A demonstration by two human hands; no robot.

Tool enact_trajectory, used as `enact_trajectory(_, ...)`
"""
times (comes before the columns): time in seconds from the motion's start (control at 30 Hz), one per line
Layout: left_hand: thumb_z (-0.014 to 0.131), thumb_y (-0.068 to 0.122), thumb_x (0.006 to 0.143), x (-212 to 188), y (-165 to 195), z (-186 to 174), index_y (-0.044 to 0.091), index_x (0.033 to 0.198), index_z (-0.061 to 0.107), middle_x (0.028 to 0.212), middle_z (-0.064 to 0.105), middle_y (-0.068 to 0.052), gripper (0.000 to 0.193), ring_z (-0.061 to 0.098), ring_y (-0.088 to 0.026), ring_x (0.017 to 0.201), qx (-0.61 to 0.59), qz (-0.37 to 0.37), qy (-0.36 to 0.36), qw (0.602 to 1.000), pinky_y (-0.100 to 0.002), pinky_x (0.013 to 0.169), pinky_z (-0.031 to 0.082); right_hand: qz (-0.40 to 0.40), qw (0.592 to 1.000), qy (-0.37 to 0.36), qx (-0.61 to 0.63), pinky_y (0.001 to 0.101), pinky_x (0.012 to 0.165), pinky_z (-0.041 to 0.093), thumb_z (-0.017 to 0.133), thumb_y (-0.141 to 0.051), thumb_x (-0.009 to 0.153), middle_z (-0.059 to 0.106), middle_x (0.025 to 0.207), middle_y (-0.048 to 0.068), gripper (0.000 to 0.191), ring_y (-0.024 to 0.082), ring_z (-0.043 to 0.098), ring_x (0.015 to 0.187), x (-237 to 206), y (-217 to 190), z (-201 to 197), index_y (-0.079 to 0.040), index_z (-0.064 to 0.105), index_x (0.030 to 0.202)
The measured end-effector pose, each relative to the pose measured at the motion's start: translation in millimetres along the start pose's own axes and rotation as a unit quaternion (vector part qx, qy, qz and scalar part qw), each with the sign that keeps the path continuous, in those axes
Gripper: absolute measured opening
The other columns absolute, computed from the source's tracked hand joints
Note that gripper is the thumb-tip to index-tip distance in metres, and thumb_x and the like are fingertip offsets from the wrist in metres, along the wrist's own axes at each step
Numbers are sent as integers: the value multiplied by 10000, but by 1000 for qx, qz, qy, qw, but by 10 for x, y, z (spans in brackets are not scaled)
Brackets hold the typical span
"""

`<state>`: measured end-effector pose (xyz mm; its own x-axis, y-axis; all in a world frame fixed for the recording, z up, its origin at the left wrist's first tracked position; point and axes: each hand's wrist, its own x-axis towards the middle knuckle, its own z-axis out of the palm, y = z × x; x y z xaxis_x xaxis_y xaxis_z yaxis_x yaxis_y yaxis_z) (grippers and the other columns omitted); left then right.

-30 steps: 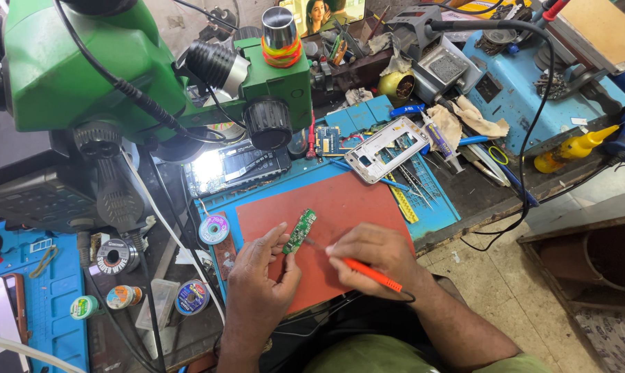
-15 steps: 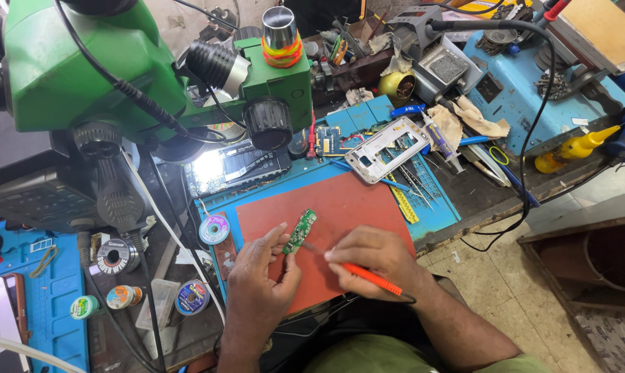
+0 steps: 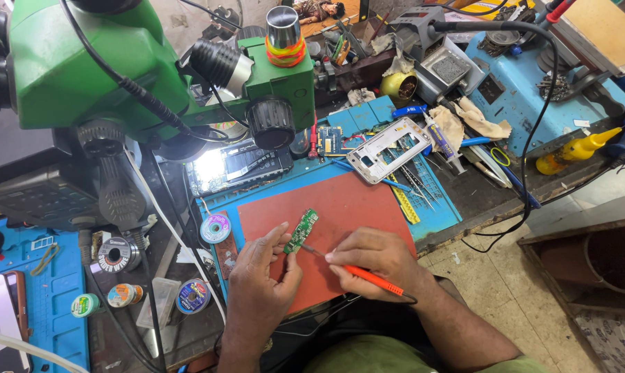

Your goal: The person holds a small green circuit board on a red mat and uses a red-handled screwdriver to scrape or clean its surface. The person briefly touches a phone screen in the background before returning to the board. The task continues with repeated scraping motions across the board's surface.

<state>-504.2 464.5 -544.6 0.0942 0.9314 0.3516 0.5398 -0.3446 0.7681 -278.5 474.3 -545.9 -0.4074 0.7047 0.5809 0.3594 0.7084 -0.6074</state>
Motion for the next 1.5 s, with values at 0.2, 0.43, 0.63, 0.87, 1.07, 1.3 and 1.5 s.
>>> enact_trajectory(0.2,737,7,793,30,-199,1,22,1280,638,1052,743,-109,497,718,-246,951,2,-1,-1,1000,-363,838,588,27,1000,11,-1,301,713,605,794,-23,792,744,929,65,194,193,747,830,25,101,151,-49,755,980)
enact_trajectory(0.43,734,5,790,136,-530,-50,14,1270,640,1057,744,-111,489,718,-245,957,2,1,1,1000,-363,844,588,27,1000,5,1,301,724,611,791,-16,792,747,948,75,201,196,747,856,145,275,425,-32,749,988)
enact_trajectory(0.63,732,9,796,147,-710,-68,18,1271,644,1056,741,-110,483,719,-245,960,3,-4,1,1000,-362,843,588,15,999,27,-24,311,735,609,778,-14,762,743,951,76,249,210,741,854,181,383,585,-26,744,1008)
enact_trajectory(0.87,733,8,801,214,-961,-113,21,1277,641,1057,742,-111,485,719,-246,965,1,-2,-1,1000,-361,845,588,40,999,32,-19,301,720,607,802,-38,806,751,948,62,198,192,747,833,237,525,828,-50,756,998)
enact_trajectory(1.07,733,4,797,309,-1330,-161,19,1284,636,1056,741,-114,497,720,-246,955,-1,6,5,1000,-362,839,591,23,999,33,-34,312,742,606,795,-40,811,754,967,70,196,211,748,859,375,701,1115,-43,749,1001)
enact_trajectory(1.3,733,-12,794,446,-2039,-280,24,1287,638,1065,742,-112,504,716,-251,952,3,15,10,1000,-367,854,585,10,999,14,-29,331,756,603,794,-46,792,751,980,86,221,237,742,879,591,1055,1689,-35,739,1006)
enact_trajectory(1.5,725,-21,792,569,-2644,-406,25,1303,623,1083,737,-114,523,706,-258,959,-2,22,6,1000,-373,853,585,37,999,21,-31,322,741,606,805,-43,809,752,977,86,213,220,746,862,761,1314,2239,-41,748,1014)
